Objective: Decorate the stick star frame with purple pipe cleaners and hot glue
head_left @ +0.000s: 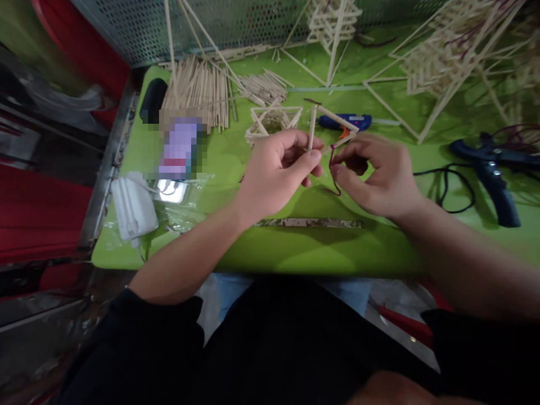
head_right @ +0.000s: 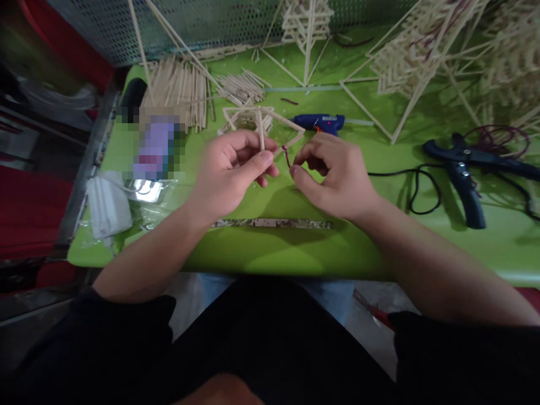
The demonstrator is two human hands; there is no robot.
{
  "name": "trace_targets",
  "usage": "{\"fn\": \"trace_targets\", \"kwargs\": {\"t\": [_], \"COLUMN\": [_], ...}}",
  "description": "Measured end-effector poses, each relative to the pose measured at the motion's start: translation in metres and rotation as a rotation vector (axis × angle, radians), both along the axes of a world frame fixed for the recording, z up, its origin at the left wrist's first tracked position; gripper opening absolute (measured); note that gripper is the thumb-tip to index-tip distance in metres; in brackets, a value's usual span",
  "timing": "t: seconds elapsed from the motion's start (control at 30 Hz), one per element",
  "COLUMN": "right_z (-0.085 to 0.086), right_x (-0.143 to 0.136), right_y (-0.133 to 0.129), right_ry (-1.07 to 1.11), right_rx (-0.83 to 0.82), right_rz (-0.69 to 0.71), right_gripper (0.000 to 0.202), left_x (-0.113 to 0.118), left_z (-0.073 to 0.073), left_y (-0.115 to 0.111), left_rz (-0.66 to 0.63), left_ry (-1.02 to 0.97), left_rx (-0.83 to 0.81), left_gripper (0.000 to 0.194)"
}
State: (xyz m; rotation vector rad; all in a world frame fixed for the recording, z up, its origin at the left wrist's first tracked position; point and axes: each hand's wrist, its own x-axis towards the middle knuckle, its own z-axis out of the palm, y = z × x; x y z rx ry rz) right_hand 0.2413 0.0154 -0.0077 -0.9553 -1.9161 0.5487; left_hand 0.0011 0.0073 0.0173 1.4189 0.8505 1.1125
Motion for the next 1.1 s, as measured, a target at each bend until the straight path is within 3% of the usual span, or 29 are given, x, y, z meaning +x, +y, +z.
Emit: {"fn": "trace_targets", "kwargs": {"t": [0.2,0.3,0.37,0.53,0.63,0.77,0.97,1.1], "right_z": [0.001,0.0,0.0,0.002,0.006,0.015,0.024,0.026], "right_x": [0.003,0.002,0.001,0.0,-0.003,-0.01,-0.015,-0.014], "right_y": [-0.001,-0.002,-0.002,0.004,0.007,-0.002,-0.022,-0.028], "right_ry": [0.259,0.24,0.224,0.427,0.615,0.696,0.657,0.559], "right_rx": [-0.104,-0.028,0.013,-0.056,-0.124,-0.183,-0.192,-0.231], "right_rz": [-0.059,-0.062,-0.082,-0.175,-0.147,-0.084,-0.062,-0.097], "right_gripper": [0.031,0.024,0.019,0.031,0.035,0.032,0.031,0.039], "left_x": [-0.003,-0.004,-0.004,-0.006,-0.006,-0.003,0.0,-0.002], "left_z": [-0.004,-0.006,-0.006,-0.001,0.006,0.016,0.022,0.022], "left_y": [-0.002,-0.002,-0.001,0.005,0.009,0.006,-0.002,-0.002], "left_rz": [0.055,0.077,0.073,-0.012,-0.15,-0.28,-0.362,-0.376], "left_ry": [0.258,0.389,0.366,0.021,-0.27,-0.463,-0.565,-0.516], "left_rx": [0.257,0.353,0.345,0.091,-0.177,-0.434,-0.59,-0.547], "left_gripper": [0.006,0.006,0.006,0.022,0.041,0.055,0.053,0.05]}}
